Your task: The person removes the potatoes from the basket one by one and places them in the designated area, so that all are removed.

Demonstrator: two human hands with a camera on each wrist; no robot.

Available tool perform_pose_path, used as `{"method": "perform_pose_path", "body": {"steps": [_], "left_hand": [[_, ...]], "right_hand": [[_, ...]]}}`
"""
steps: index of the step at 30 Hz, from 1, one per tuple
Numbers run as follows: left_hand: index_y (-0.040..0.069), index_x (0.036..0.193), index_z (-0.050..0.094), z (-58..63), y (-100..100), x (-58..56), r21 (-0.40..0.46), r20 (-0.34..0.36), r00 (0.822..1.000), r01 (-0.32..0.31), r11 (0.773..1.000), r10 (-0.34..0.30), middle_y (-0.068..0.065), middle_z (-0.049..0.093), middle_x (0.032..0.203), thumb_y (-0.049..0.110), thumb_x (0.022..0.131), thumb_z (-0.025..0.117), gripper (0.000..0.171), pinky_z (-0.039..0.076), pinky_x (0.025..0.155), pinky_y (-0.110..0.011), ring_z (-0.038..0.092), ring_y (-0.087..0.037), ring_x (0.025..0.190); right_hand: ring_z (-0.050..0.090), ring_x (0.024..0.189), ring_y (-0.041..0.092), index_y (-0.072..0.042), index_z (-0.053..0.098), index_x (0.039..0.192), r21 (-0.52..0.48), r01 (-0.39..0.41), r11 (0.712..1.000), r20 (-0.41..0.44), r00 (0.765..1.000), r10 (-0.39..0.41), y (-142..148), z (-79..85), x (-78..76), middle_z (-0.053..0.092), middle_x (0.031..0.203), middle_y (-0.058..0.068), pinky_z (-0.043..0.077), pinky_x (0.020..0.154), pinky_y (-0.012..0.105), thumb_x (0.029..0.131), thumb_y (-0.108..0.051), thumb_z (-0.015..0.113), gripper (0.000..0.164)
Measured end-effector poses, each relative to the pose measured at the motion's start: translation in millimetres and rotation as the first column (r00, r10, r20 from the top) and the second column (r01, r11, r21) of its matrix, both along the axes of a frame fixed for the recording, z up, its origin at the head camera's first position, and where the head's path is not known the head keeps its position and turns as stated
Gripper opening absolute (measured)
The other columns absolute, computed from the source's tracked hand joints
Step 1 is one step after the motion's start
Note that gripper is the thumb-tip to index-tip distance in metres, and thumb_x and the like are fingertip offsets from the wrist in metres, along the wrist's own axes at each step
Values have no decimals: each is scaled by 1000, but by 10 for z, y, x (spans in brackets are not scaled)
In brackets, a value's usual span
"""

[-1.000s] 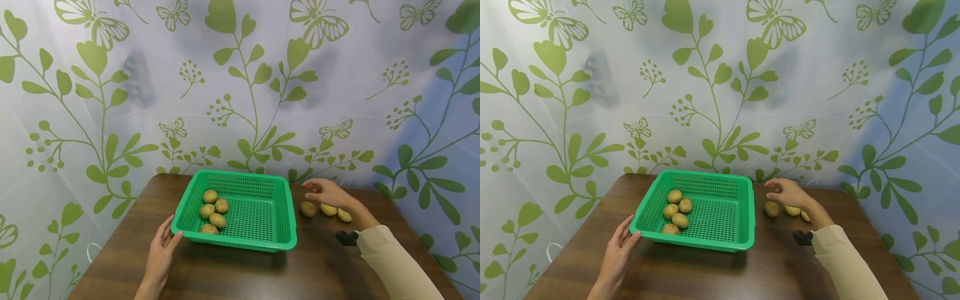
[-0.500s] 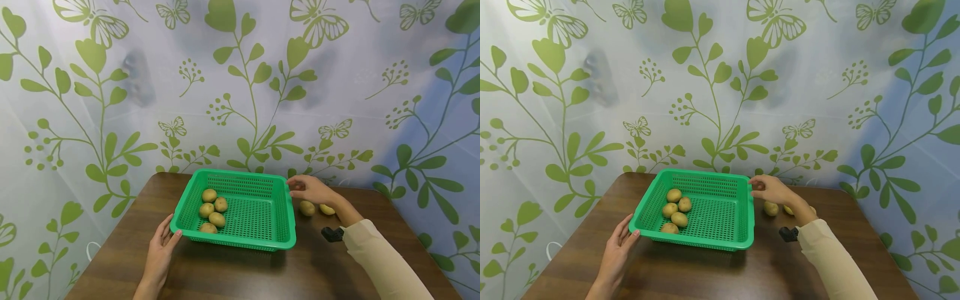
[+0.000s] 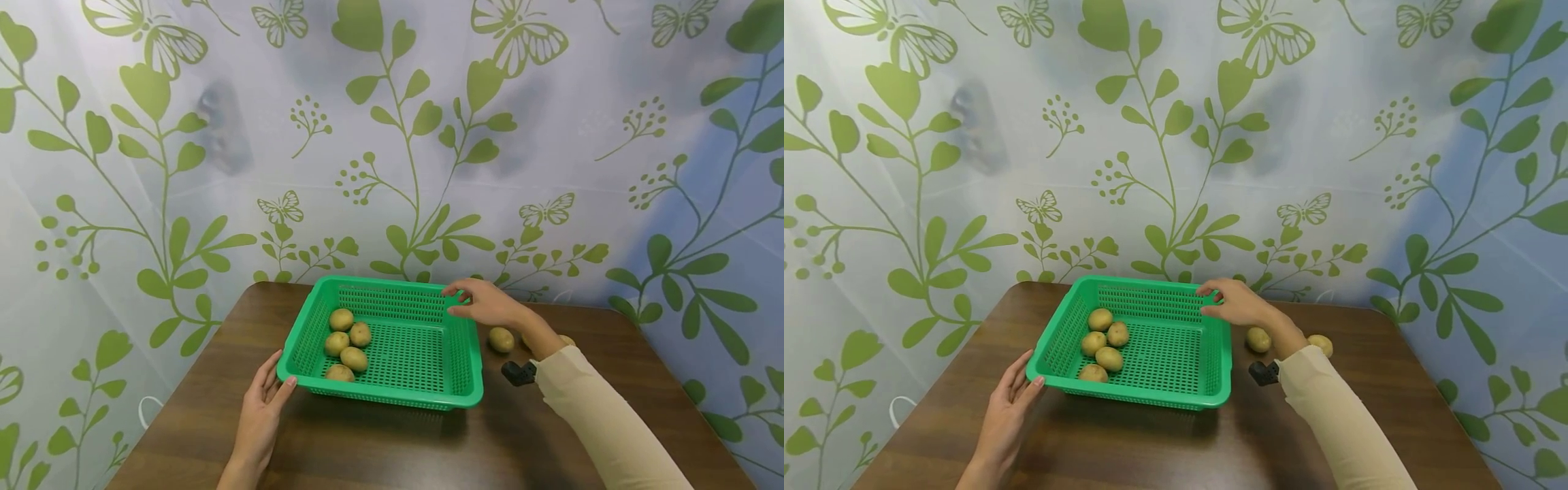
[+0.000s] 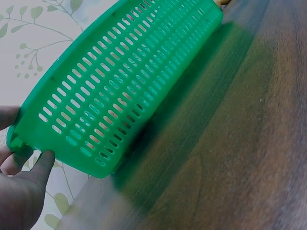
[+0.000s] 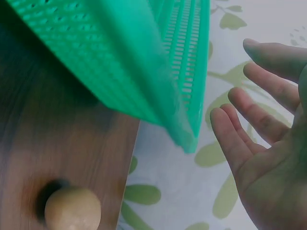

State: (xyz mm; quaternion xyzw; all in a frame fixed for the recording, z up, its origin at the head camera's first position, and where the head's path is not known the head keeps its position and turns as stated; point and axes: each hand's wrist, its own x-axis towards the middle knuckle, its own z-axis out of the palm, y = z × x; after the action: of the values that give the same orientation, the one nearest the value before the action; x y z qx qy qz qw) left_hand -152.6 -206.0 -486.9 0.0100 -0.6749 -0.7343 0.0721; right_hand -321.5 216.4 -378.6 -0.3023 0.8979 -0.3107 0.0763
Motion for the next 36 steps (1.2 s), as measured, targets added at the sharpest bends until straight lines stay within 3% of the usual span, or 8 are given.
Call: {"method": "perform_pose_path", "body": {"steps": [5, 19, 26, 36], "left_hand": [[12, 162, 32, -1, 8, -4, -6, 6, 1000, -10, 1000, 11, -14, 34, 162, 18, 106, 63, 64, 45, 99, -16, 41, -29, 141], [12, 162, 31, -29, 2, -12, -13, -5, 1000, -8, 1000, 8, -14, 34, 161, 20, 106, 63, 65, 45, 100, -17, 46, -21, 138], [12, 162, 32, -27, 6, -16, -14, -9, 1000, -8, 1000, 8, -15, 35, 161, 19, 106, 63, 64, 45, 100, -17, 47, -18, 137], [10, 162, 32, -14, -5, -10, -8, -8, 1000, -11, 1000, 11, -16, 35, 160, 18, 106, 63, 64, 46, 99, -17, 51, -12, 133]], "right_hand": [[57, 118, 32, -4, 61, 140, -14, -42, 999, 6, 999, 42, -161, 1, -17, 57, 138, 15, 53, 96, 45, 103, -21, 68, 42], [61, 118, 33, -9, 63, 138, 3, -113, 994, -12, 994, 113, -617, -80, -100, 60, 133, 10, 53, 96, 41, 102, -22, 69, 39], [60, 119, 35, -11, 63, 139, 3, -122, 992, 20, 992, 122, -845, -104, -179, 61, 133, 7, 52, 96, 42, 103, -25, 68, 40], [61, 117, 26, -13, 63, 140, 2, -118, 993, 66, 991, 118, -1147, -180, -269, 62, 131, 5, 53, 93, 41, 103, -25, 68, 39]]}}
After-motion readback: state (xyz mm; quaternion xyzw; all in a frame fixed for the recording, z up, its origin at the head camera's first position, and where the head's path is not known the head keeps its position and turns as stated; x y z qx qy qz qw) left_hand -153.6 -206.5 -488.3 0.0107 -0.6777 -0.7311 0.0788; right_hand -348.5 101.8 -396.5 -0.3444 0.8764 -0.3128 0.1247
